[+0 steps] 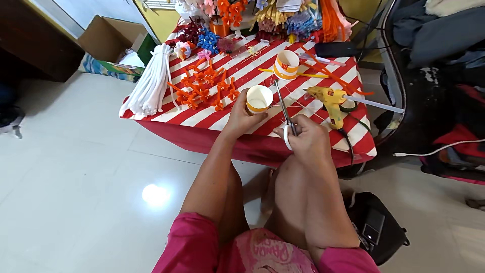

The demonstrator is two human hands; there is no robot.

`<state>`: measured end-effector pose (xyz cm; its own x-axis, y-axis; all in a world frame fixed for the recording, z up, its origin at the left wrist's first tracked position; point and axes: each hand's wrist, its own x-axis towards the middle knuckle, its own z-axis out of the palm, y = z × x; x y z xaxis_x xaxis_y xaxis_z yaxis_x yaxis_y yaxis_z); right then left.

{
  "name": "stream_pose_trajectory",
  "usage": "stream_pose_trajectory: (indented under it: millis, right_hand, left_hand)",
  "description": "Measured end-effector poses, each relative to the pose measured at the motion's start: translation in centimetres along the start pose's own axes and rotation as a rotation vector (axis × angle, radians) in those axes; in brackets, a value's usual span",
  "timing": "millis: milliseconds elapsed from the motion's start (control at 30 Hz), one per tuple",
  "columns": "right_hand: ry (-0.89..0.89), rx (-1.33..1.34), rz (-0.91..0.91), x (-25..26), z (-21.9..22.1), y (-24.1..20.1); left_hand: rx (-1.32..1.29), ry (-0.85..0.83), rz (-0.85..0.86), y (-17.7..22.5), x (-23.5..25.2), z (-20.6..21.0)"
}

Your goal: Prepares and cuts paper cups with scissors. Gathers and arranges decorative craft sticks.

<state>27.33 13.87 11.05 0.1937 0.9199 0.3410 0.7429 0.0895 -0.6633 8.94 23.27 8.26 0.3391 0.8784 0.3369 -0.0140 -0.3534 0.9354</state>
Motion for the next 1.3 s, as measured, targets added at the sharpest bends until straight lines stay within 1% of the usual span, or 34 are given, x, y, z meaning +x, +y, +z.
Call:
stream_pose_trajectory:
  millis: [100,167,333,433,533,633,700,867,1033,1200,1300]
  right_hand:
    - [0.036,0.015,0.037,0.4,0.0,0.3]
    - [0.010,0.015,0.035,0.6,-0.2,0.7]
    - [-0.094,0.029,-0.009,0.5,0.1,0.7]
    - [-0.073,0.011,-0.038,0.4,0.9,0.3]
    - [-0.016,-0.021,-0.044,0.2,1.4,-0.2]
    - [0.020,-0.040,-0.065,0.1,1.6,-0.2]
    - [0.012,-0.042,-0.068,0.0,1.5,-0.3]
    - [-0.030,-0.029,-0.061,0.2,1.1,-0.1]
    - [-0.064,-0.036,-0.054,0.3,0.3,0.1]
    - [-0.135,-0.032,-0.026,0.4,-0.3,0.0]
    - [-0.151,-0.030,-0.014,0.5,-0.5,0.1]
  left_hand:
    - [-0.063,0.015,0.029,-0.1,0.4,0.5]
    - [-0.063,0.034,0.076,-0.3,0.6,0.7]
    - [0.108,0.136,0.226,-1.0,0.8,1.3]
    - [0.192,0.268,0.329,-1.6,1.3,1.9]
    - [0.251,0.335,0.346,-1.8,1.4,2.2]
    - [0.276,0.337,0.355,-1.9,1.2,2.3]
    - [0.300,0.340,0.367,-1.9,1.2,2.3]
    - [0.325,0.307,0.360,-1.7,1.2,2.0]
    - [0.247,0.179,0.197,-0.5,0.6,1.3]
    - [0.155,0.080,0.133,-0.7,0.7,0.5]
    - [0.154,0.068,0.099,-0.6,0.6,0.4]
